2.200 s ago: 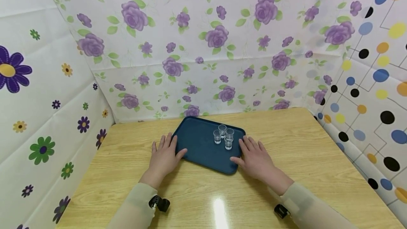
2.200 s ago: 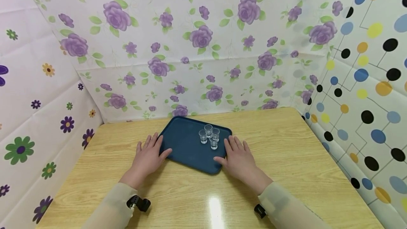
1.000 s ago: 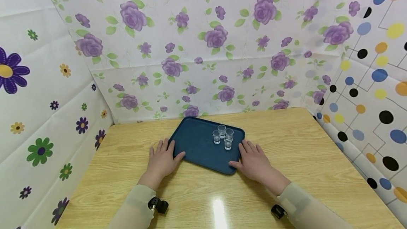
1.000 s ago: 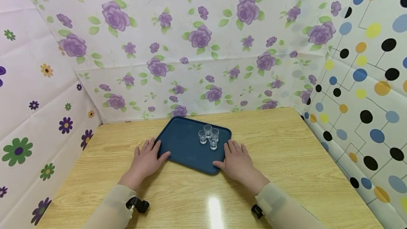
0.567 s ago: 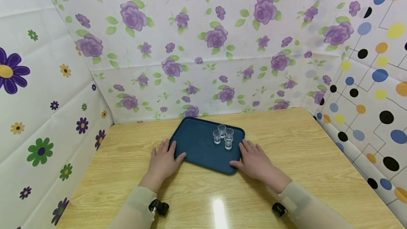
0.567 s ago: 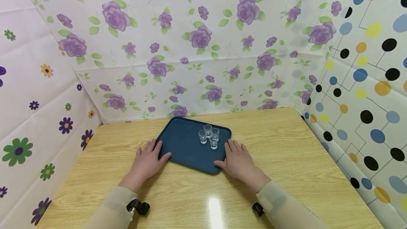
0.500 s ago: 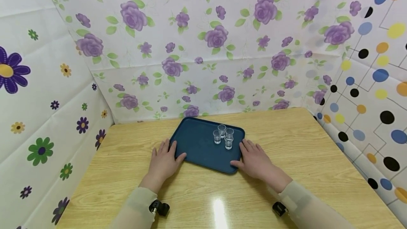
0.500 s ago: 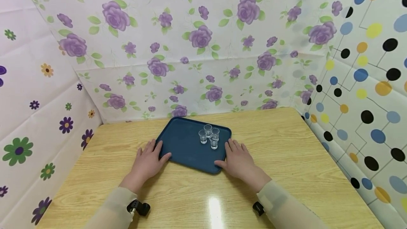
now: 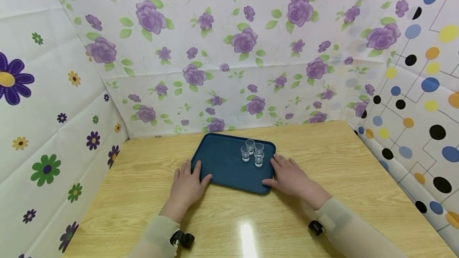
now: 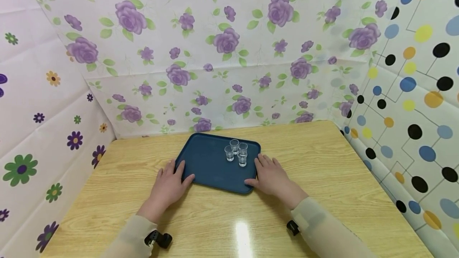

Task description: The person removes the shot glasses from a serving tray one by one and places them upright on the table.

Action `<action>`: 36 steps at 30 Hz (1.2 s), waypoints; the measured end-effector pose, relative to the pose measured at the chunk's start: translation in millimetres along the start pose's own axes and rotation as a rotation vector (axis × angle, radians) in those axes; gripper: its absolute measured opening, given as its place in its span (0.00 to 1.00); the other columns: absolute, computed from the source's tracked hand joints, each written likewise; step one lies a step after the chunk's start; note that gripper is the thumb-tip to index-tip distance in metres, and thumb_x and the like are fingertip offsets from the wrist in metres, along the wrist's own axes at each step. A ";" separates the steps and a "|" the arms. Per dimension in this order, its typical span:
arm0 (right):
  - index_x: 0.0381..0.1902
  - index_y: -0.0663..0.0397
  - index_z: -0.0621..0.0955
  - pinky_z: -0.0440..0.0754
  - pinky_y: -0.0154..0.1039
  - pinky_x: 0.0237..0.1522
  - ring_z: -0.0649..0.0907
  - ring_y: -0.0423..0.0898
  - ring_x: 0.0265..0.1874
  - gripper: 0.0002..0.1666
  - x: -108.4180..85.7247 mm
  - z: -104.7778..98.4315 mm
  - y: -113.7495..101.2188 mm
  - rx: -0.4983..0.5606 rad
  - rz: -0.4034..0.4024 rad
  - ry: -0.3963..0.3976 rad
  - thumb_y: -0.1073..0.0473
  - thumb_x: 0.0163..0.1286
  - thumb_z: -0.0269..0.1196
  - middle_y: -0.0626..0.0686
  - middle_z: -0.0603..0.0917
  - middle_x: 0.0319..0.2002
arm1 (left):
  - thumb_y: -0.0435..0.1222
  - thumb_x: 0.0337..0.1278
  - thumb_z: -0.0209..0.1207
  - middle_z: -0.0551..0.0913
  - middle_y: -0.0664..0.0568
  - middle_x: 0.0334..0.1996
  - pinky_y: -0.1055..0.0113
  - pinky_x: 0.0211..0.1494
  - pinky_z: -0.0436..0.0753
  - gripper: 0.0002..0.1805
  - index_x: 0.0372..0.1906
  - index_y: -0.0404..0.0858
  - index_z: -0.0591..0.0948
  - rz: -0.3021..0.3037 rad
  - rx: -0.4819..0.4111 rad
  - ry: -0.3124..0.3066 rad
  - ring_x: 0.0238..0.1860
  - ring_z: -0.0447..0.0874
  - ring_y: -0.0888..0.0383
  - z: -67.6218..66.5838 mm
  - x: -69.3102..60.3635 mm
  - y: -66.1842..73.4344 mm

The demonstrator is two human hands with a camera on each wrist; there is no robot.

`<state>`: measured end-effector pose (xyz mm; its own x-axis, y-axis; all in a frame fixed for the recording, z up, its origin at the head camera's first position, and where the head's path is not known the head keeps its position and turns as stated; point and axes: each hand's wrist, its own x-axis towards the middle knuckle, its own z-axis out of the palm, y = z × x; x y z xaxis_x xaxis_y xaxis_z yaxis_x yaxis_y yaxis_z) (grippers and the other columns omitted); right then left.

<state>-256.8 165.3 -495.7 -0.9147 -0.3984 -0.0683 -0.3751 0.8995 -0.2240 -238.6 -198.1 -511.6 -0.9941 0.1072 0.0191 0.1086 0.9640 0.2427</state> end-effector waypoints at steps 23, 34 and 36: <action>0.83 0.73 0.66 0.60 0.69 0.83 0.63 0.69 0.83 0.54 13.9 -11.6 20.3 -0.002 -0.095 -0.071 0.35 0.82 0.66 0.72 0.62 0.83 | 0.55 0.85 0.59 0.64 0.19 0.79 0.30 0.84 0.60 0.39 0.84 0.33 0.70 0.016 0.012 0.094 0.81 0.61 0.24 2.8 -23.9 17.9; 0.83 0.74 0.66 0.60 0.70 0.82 0.65 0.70 0.82 0.54 19.8 -14.7 29.8 0.007 -0.142 -0.084 0.36 0.81 0.67 0.73 0.63 0.83 | 0.56 0.85 0.58 0.63 0.17 0.78 0.30 0.84 0.60 0.40 0.84 0.34 0.70 0.013 0.028 0.084 0.80 0.62 0.23 6.1 -31.9 20.6; 0.83 0.73 0.66 0.59 0.70 0.82 0.65 0.70 0.82 0.54 20.7 -15.4 32.0 0.008 -0.142 -0.084 0.36 0.81 0.67 0.73 0.63 0.83 | 0.56 0.84 0.59 0.64 0.17 0.77 0.30 0.83 0.60 0.40 0.84 0.34 0.70 0.016 0.026 0.086 0.80 0.62 0.23 6.8 -32.9 21.4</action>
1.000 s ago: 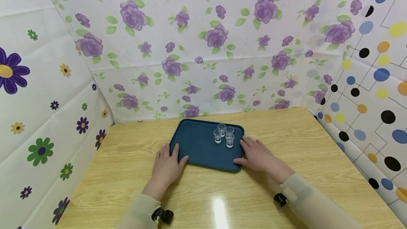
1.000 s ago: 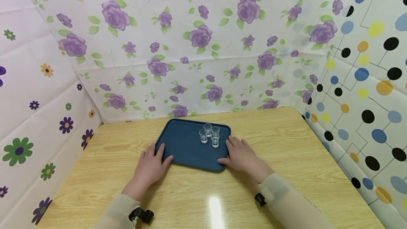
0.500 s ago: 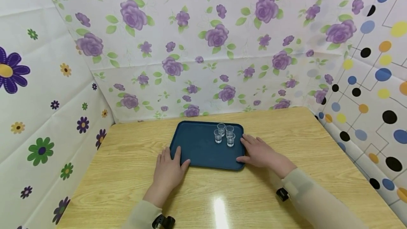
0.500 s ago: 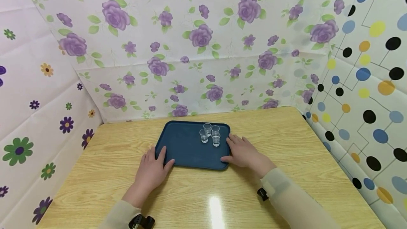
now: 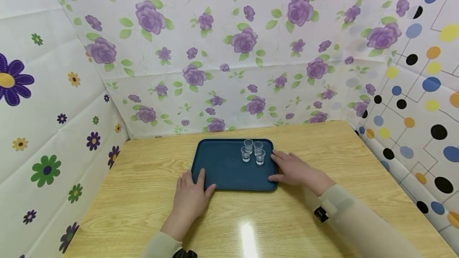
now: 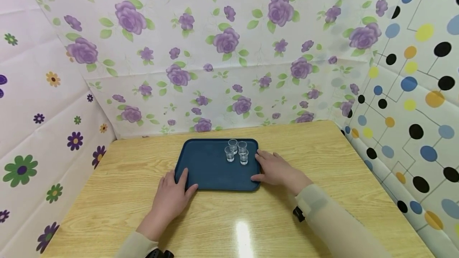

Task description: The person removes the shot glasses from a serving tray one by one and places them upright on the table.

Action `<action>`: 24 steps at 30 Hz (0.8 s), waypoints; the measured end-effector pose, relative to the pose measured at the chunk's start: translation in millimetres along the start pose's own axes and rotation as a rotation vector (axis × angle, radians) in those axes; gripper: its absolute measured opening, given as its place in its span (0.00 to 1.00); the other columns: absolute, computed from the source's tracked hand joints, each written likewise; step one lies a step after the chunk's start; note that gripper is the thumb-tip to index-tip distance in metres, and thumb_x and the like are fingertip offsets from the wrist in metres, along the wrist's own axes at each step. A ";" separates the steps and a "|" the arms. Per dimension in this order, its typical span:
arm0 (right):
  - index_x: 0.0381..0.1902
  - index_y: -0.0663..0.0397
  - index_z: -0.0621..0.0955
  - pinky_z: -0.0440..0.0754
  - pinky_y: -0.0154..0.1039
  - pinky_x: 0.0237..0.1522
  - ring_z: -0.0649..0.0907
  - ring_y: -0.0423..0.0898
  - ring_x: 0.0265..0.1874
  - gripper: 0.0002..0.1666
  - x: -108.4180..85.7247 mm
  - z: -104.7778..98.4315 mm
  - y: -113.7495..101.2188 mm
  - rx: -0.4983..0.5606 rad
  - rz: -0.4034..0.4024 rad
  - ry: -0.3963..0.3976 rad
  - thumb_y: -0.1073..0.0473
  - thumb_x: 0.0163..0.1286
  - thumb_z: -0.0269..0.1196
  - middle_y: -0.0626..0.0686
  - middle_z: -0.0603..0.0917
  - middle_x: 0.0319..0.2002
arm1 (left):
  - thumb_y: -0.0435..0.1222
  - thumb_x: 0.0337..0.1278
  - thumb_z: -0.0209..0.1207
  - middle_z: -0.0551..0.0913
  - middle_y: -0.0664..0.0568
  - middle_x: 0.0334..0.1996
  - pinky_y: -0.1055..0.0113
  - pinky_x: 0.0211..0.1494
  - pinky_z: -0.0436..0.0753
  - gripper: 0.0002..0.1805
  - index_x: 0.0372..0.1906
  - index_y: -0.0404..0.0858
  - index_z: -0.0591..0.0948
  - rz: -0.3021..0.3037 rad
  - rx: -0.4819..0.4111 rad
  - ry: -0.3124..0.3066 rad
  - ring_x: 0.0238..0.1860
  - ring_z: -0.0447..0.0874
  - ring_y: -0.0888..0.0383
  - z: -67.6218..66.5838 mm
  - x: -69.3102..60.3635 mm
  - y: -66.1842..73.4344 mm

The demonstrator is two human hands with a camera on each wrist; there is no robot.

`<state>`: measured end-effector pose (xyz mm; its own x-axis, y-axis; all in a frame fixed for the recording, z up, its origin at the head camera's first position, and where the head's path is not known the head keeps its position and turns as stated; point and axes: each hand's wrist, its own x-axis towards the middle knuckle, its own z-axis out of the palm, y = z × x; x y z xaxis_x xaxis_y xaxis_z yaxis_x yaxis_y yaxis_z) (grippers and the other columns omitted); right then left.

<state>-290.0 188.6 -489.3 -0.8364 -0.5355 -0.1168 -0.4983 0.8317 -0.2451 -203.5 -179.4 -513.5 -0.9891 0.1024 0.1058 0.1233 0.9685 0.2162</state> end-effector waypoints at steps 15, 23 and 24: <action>0.84 0.70 0.65 0.58 0.71 0.82 0.64 0.69 0.83 0.53 2.0 -5.6 4.1 0.020 -0.031 -0.021 0.38 0.81 0.68 0.71 0.63 0.84 | 0.57 0.83 0.60 0.67 0.18 0.75 0.30 0.84 0.58 0.40 0.83 0.35 0.71 0.011 0.026 0.002 0.79 0.64 0.24 -3.2 -10.9 4.0; 0.85 0.71 0.64 0.58 0.72 0.82 0.64 0.69 0.83 0.52 2.4 -4.8 7.4 0.043 -0.047 -0.037 0.40 0.83 0.67 0.72 0.61 0.84 | 0.58 0.82 0.61 0.69 0.19 0.74 0.30 0.84 0.57 0.41 0.83 0.35 0.72 0.021 0.030 -0.006 0.79 0.65 0.24 -5.0 -14.4 3.2; 0.85 0.71 0.63 0.58 0.72 0.82 0.64 0.69 0.83 0.52 2.6 -4.3 8.3 0.049 -0.050 -0.039 0.40 0.83 0.67 0.72 0.61 0.84 | 0.58 0.82 0.61 0.69 0.19 0.73 0.30 0.84 0.57 0.41 0.83 0.35 0.72 0.023 0.026 -0.007 0.78 0.65 0.25 -5.2 -14.4 2.7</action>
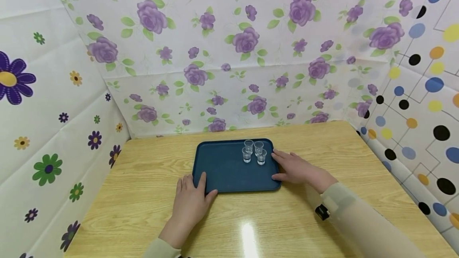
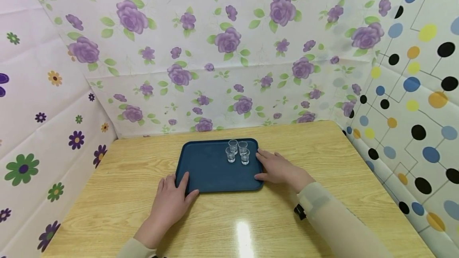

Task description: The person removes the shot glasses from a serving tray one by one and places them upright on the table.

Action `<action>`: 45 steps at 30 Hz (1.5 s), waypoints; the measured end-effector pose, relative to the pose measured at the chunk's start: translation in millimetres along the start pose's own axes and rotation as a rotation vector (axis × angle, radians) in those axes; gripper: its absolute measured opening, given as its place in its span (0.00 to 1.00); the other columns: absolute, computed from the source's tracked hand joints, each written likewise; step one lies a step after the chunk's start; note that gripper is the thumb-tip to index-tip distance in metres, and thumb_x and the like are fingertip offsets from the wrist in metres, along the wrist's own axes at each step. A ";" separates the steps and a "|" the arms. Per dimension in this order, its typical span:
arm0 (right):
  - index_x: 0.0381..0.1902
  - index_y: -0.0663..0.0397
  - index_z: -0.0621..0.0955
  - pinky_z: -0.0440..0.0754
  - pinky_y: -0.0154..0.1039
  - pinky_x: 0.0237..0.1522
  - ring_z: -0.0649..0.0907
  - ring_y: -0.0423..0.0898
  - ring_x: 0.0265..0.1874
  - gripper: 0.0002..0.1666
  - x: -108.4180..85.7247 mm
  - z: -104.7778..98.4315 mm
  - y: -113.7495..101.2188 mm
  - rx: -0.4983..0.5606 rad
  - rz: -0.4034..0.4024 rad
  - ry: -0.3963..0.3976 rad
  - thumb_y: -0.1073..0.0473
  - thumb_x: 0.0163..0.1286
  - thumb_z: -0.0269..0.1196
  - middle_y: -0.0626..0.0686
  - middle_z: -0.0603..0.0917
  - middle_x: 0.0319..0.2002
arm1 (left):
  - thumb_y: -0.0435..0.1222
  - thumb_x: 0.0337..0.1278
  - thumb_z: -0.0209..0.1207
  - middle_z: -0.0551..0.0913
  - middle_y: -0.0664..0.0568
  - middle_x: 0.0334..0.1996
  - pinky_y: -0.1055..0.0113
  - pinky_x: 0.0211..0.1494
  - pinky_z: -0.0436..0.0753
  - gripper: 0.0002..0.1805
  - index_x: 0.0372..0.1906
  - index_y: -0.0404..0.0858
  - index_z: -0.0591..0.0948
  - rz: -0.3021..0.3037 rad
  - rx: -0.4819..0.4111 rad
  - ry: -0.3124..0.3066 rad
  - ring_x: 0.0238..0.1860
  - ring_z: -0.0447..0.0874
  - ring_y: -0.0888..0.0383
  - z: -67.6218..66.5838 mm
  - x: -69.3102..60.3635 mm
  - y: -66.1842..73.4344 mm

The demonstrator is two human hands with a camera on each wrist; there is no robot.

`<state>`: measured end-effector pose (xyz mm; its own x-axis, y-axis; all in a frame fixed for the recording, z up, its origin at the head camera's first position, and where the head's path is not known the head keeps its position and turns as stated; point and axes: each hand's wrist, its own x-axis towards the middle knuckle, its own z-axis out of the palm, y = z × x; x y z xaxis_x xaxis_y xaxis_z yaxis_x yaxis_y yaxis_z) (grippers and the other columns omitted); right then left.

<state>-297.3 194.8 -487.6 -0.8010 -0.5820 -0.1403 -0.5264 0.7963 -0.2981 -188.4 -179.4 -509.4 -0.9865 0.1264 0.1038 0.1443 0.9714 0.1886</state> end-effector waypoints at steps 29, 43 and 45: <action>0.85 0.69 0.64 0.64 0.70 0.80 0.63 0.74 0.82 0.54 -8.3 9.0 5.3 0.115 0.028 0.096 0.40 0.80 0.71 0.72 0.62 0.84 | 0.60 0.83 0.59 0.59 0.29 0.85 0.30 0.85 0.54 0.45 0.85 0.32 0.67 0.015 -0.087 -0.092 0.86 0.52 0.30 -7.3 6.5 -7.9; 0.85 0.64 0.66 0.69 0.70 0.78 0.67 0.71 0.80 0.51 -5.6 9.4 -11.0 0.240 0.137 0.281 0.38 0.81 0.68 0.70 0.69 0.81 | 0.68 0.79 0.56 0.53 0.35 0.88 0.31 0.87 0.46 0.55 0.88 0.30 0.58 -0.020 -0.110 -0.128 0.88 0.47 0.33 -0.9 15.1 -14.9; 0.85 0.63 0.67 0.69 0.70 0.77 0.68 0.71 0.80 0.50 -4.7 9.6 -13.3 0.260 0.144 0.295 0.38 0.81 0.68 0.70 0.70 0.80 | 0.69 0.78 0.55 0.52 0.35 0.89 0.32 0.88 0.46 0.57 0.88 0.30 0.58 -0.024 -0.108 -0.132 0.88 0.46 0.34 0.6 15.5 -16.2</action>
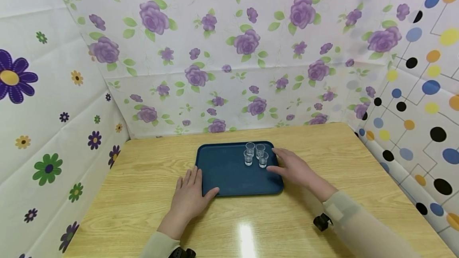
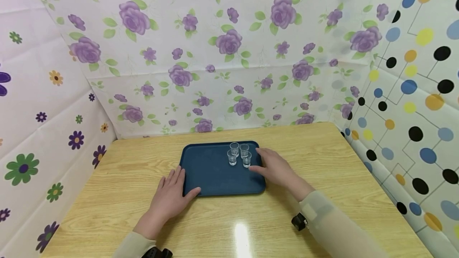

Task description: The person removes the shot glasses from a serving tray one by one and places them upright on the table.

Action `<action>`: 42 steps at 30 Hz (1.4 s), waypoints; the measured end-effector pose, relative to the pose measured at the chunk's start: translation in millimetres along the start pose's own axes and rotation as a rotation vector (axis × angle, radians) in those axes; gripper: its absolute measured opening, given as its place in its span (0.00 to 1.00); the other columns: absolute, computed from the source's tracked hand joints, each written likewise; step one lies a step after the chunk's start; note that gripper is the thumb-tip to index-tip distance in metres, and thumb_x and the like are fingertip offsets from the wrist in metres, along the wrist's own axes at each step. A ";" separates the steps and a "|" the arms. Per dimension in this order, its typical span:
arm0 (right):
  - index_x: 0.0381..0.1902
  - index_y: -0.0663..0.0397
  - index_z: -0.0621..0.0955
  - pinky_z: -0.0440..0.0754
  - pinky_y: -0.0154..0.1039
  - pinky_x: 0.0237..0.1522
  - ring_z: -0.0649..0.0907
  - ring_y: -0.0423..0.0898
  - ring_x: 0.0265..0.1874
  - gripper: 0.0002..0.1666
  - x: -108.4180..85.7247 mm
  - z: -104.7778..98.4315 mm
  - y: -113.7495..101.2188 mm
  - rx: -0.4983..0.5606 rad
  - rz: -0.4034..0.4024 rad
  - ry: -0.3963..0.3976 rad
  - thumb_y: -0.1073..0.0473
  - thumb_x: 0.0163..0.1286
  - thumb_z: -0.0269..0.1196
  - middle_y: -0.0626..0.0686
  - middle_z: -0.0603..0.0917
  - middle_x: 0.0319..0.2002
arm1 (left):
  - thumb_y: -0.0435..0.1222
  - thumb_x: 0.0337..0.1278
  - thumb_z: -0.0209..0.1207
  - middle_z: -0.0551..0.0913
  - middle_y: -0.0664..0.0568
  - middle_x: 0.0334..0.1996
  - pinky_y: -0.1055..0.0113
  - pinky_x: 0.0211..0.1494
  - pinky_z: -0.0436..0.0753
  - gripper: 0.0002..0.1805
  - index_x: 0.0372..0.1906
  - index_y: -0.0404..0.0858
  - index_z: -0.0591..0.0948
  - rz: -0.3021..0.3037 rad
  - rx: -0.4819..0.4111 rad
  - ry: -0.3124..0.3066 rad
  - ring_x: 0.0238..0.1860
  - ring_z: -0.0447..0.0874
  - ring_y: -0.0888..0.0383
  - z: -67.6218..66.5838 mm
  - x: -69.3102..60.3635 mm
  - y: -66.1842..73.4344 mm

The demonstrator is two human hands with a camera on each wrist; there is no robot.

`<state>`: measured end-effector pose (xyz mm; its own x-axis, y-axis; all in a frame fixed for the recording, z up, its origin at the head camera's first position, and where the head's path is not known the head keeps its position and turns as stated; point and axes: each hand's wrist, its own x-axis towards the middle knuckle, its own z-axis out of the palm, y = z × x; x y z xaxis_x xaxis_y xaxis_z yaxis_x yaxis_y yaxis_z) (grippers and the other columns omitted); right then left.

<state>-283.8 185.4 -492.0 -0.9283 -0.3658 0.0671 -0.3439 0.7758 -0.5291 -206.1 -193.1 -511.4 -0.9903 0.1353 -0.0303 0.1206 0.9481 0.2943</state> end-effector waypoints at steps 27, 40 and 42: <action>0.81 0.63 0.73 0.75 0.66 0.75 0.75 0.68 0.76 0.45 17.3 18.5 -2.9 0.104 0.062 0.070 0.41 0.80 0.71 0.68 0.76 0.76 | 0.72 0.73 0.58 0.52 0.35 0.88 0.34 0.88 0.48 0.61 0.88 0.30 0.58 0.017 -0.029 0.021 0.88 0.47 0.35 2.3 2.3 -3.7; 0.78 0.63 0.77 0.77 0.66 0.72 0.77 0.67 0.74 0.40 23.7 19.0 -6.1 0.111 0.088 0.066 0.43 0.81 0.70 0.66 0.79 0.74 | 0.73 0.71 0.59 0.54 0.34 0.88 0.34 0.88 0.48 0.62 0.88 0.29 0.59 0.019 -0.024 0.032 0.88 0.48 0.35 2.7 4.6 -4.0; 0.77 0.63 0.78 0.77 0.66 0.72 0.77 0.67 0.74 0.39 24.0 18.7 -8.2 0.120 0.092 0.069 0.43 0.81 0.71 0.66 0.80 0.73 | 0.73 0.72 0.59 0.54 0.34 0.88 0.34 0.88 0.48 0.61 0.88 0.29 0.59 0.020 -0.025 0.035 0.88 0.49 0.35 2.3 5.2 -3.9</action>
<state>-300.6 160.7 -501.8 -0.9639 -0.2572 0.0692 -0.2418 0.7360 -0.6324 -211.5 -195.4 -514.9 -0.9896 0.1439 0.0095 0.1394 0.9377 0.3184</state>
